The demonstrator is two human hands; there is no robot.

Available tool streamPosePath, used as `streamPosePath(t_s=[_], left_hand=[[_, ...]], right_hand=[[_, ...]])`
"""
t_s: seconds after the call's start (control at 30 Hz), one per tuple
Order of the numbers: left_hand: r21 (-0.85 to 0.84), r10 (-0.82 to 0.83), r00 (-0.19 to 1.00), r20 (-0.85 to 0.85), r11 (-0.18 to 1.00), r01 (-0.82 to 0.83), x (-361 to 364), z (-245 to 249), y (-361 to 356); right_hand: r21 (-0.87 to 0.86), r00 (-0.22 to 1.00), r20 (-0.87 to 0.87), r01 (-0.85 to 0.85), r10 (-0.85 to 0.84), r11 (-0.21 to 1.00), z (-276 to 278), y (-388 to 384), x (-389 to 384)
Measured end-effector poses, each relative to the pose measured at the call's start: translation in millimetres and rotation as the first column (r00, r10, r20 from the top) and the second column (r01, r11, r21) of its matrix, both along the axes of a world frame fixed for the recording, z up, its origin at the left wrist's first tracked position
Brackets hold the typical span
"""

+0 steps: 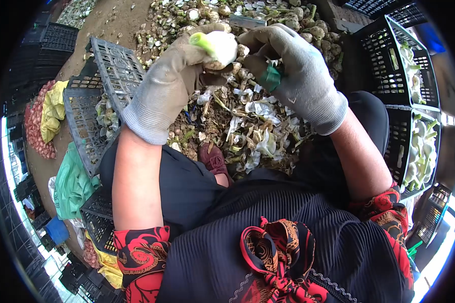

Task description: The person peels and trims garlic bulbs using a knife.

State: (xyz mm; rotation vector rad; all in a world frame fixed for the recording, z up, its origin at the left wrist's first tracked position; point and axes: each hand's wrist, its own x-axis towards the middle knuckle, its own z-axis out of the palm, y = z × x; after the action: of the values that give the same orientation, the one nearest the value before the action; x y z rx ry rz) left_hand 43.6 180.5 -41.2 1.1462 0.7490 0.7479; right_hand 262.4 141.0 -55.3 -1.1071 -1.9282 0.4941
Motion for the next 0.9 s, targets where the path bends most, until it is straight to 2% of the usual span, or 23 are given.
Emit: streamPosePath(t_s=[0.13, 0.23, 0.27, 0.37, 0.47, 0.57, 0.63, 0.7, 0.73, 0.83, 0.9], left_hand=[[-0.007, 0.084, 0.996, -0.039, 0.996, -0.084, 10.6, -0.7, -1.5], [-0.087, -0.034, 0.999, 0.036, 0.996, 0.037, 11.2, 4.1, -0.9], [-0.073, -0.027, 0.999, 0.022, 0.997, 0.028, 11.5, 2.1, 0.3], [-0.014, 0.004, 1.000, -0.016, 1.000, -0.005, 15.9, -4.2, 3.1], [0.027, 0.031, 0.999, -0.014, 0.999, -0.030, 20.1, -6.6, 2.0], [-0.013, 0.000, 0.997, 0.074, 1.000, 0.001, 19.7, -9.6, 5.1], [-0.035, -0.028, 0.989, 0.144, 0.999, 0.033, 19.5, -6.1, 5.4], [-0.010, 0.053, 0.989, 0.140, 0.999, -0.052, 20.9, -8.3, 1.9], [0.002, 0.095, 0.986, 0.140, 0.995, -0.096, 21.2, -9.5, 0.6], [0.091, -0.003, 1.000, 0.015, 0.996, 0.002, 15.7, -11.2, 2.6], [0.178, -0.039, 0.999, -0.008, 0.983, 0.040, 13.9, -13.4, 3.7]], right_hand=[[0.071, 0.999, 0.036, 0.018, -0.021, 0.997, 5.7, -3.9, -10.0], [0.173, 0.993, 0.044, 0.100, -0.109, 0.980, -0.4, 0.8, -11.4], [0.219, 0.990, 0.043, 0.121, -0.134, 0.968, -2.5, 2.8, -11.4], [0.193, 0.976, 0.074, 0.189, -0.206, 0.963, 0.7, 1.2, -12.3], [0.327, 0.977, 0.078, 0.160, -0.196, 0.931, -5.5, 8.0, -10.1], [0.271, 0.973, 0.155, 0.124, -0.170, 0.955, -2.3, 4.7, -10.4], [0.252, 0.982, 0.103, 0.126, -0.156, 0.960, -4.5, 4.3, -10.3], [0.237, 0.983, 0.021, 0.171, -0.181, 0.956, -4.8, 3.5, -13.1], [0.240, 0.981, 0.046, 0.171, -0.187, 0.956, -4.7, 3.3, -13.4], [0.219, 0.973, 0.133, 0.155, -0.187, 0.963, -4.7, 1.7, -13.0], [0.228, 0.966, 0.156, 0.167, -0.205, 0.959, -0.7, 1.4, -13.8]])
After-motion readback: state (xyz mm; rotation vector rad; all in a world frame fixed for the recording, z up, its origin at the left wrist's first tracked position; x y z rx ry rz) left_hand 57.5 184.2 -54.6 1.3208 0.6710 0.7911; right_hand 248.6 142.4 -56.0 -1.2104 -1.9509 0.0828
